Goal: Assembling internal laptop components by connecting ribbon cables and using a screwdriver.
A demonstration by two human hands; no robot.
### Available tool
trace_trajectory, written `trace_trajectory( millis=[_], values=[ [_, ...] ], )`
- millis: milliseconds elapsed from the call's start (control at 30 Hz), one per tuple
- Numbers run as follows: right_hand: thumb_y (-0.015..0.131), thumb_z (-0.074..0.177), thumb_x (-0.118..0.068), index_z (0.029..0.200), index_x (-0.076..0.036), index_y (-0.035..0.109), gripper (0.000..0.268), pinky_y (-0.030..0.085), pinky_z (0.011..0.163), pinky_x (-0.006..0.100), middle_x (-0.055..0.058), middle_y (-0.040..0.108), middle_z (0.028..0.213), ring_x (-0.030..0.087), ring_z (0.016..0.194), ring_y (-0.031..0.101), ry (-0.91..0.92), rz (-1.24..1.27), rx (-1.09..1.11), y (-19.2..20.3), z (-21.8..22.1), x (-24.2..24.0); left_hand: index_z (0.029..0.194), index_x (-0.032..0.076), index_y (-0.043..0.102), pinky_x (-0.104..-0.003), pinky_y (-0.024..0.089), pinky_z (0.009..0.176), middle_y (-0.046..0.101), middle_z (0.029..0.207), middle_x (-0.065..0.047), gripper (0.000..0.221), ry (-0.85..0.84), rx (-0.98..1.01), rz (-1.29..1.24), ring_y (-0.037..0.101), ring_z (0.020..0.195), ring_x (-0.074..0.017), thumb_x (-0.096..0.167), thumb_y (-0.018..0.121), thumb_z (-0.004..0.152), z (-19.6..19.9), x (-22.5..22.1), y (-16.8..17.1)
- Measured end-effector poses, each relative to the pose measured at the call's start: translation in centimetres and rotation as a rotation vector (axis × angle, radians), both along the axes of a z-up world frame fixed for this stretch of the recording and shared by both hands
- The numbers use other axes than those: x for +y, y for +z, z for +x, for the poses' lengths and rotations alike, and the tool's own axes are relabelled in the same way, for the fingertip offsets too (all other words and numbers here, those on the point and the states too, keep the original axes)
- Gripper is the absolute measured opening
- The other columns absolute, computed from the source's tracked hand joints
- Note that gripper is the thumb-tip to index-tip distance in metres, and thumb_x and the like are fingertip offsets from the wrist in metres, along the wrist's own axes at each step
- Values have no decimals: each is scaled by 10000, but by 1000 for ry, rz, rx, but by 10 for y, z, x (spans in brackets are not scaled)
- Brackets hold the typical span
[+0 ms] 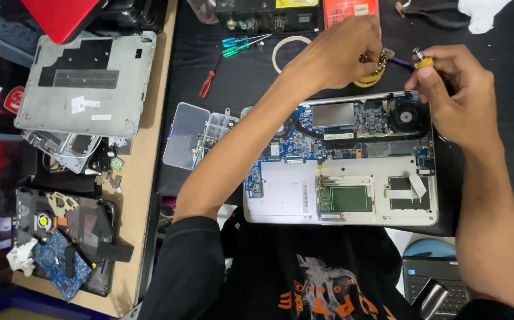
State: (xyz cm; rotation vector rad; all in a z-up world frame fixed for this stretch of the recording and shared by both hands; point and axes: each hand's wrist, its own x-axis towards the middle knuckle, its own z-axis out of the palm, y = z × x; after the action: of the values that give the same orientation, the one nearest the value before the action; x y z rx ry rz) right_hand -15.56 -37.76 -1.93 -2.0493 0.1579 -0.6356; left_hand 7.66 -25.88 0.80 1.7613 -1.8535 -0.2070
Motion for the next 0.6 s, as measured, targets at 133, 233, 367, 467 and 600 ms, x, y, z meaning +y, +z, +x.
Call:
trace_trajectory(
  millis=[133, 233, 367, 467, 600],
  values=[
    [542, 1267, -92, 1361, 108, 506, 224, 443, 712, 301, 214, 675, 1025, 199, 721, 540, -7, -12, 20, 1, 1, 3, 668, 147, 664, -381, 447, 676, 529, 900, -26, 224, -22, 28, -58, 571, 836, -232, 69, 750, 860, 4, -5, -18],
    [529, 1259, -110, 1366, 96, 503, 233, 433, 704, 312, 210, 668, 1013, 202, 732, 537, 11, -9, 27, 2, 2, 3, 548, 125, 468, -335, 383, 526, 479, 792, -23, 384, -38, 33, -143, 496, 626, -164, -32, 745, 764, -1, -6, -17],
    [522, 1271, -65, 1364, 77, 487, 173, 437, 715, 311, 205, 664, 1031, 195, 730, 523, -10, 23, 39, -1, 2, 1, 638, 113, 568, -343, 416, 600, 499, 858, -39, 278, -35, 74, -176, 552, 699, -208, 2, 743, 824, -2, -4, -19],
    [523, 1266, -76, 1357, 78, 486, 182, 435, 715, 310, 207, 661, 1019, 194, 726, 517, -3, 37, 40, -5, 4, 1, 616, 133, 567, -361, 413, 582, 487, 846, -38, 292, -33, 9, -170, 557, 696, -225, 32, 756, 814, 5, -15, -30],
    [534, 1252, -107, 1335, 82, 503, 209, 444, 705, 304, 191, 663, 997, 191, 730, 532, 1, 25, 39, -2, 6, 1, 641, 90, 750, -358, 459, 482, 622, 632, -32, 117, -151, -68, -225, 627, 595, -211, 28, 788, 733, 15, -24, -23]
  ],
)
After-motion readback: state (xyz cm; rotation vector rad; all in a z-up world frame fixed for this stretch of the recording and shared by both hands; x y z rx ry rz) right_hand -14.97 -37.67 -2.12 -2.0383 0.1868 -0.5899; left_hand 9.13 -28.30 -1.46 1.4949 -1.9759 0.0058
